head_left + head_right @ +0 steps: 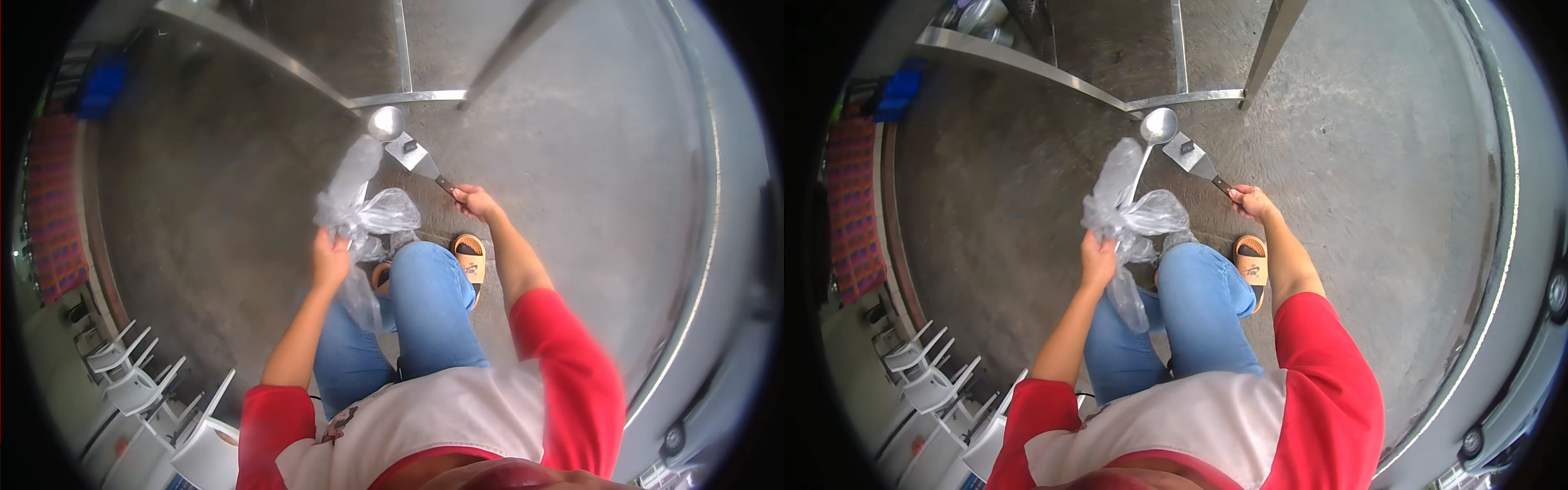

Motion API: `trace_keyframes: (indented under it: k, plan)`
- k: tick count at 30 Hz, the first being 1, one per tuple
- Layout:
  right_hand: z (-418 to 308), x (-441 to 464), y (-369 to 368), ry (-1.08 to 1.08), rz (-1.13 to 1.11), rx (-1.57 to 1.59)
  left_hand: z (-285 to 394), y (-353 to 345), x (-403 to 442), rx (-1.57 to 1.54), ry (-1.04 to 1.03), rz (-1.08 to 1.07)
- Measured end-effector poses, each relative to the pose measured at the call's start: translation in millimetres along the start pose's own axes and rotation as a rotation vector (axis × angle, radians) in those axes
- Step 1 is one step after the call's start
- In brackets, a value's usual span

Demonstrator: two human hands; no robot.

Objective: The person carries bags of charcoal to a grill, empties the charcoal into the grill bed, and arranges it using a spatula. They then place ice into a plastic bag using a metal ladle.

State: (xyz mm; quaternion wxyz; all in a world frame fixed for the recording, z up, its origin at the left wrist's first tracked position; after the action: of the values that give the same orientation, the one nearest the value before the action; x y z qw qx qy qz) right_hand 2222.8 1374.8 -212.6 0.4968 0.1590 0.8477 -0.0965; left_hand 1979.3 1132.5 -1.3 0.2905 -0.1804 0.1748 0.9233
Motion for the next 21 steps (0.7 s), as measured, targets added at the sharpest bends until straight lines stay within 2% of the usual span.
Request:
trace_keyframes:
  k: [2,4,6,8,11,14,16,21]
  plan:
    - [-11.4,-26.3,4.6,0.005,0.000,-0.057,24.3,36.0,-24.5,0.021,0.038,0.013]
    - [-43.4,-75.6,5.9,0.031,0.000,-0.128,59.5,90.5,-62.3,0.029,0.124,0.137]
    - [-82.7,-147.4,-5.4,0.057,0.028,-0.193,101.0,142.6,-110.3,-0.069,0.093,0.224]
    - [-127.4,-202.2,-5.2,0.100,0.012,-0.294,123.3,178.6,-140.2,0.002,0.130,0.225]
    - [-203.1,-291.4,-18.9,0.137,-0.017,-0.359,173.3,236.0,-185.3,-0.142,0.079,0.335]
    - [-281.5,-394.4,-42.6,0.125,-0.037,-0.384,190.9,285.5,-236.8,-0.105,0.100,0.392]
    - [-331.5,-453.0,-60.3,0.093,-0.056,-0.446,210.1,318.4,-266.6,-0.159,0.069,0.505]
    - [-431.8,-546.1,-89.9,0.138,-0.171,-0.360,225.9,389.9,-322.1,-0.195,0.008,0.618]
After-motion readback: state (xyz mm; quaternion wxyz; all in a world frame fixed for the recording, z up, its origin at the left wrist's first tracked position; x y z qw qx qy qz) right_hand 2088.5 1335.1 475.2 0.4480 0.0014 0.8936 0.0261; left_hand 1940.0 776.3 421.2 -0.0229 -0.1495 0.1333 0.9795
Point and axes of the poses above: each hand's wrist, its own x-axis towards the middle knuckle, its own y-axis out of the back of the hand, z = x × y, the point moved 9 cm from there along x, towards the middle knuckle, and after that the axes turned 15 degrees about -x, right-handed, at the moved point
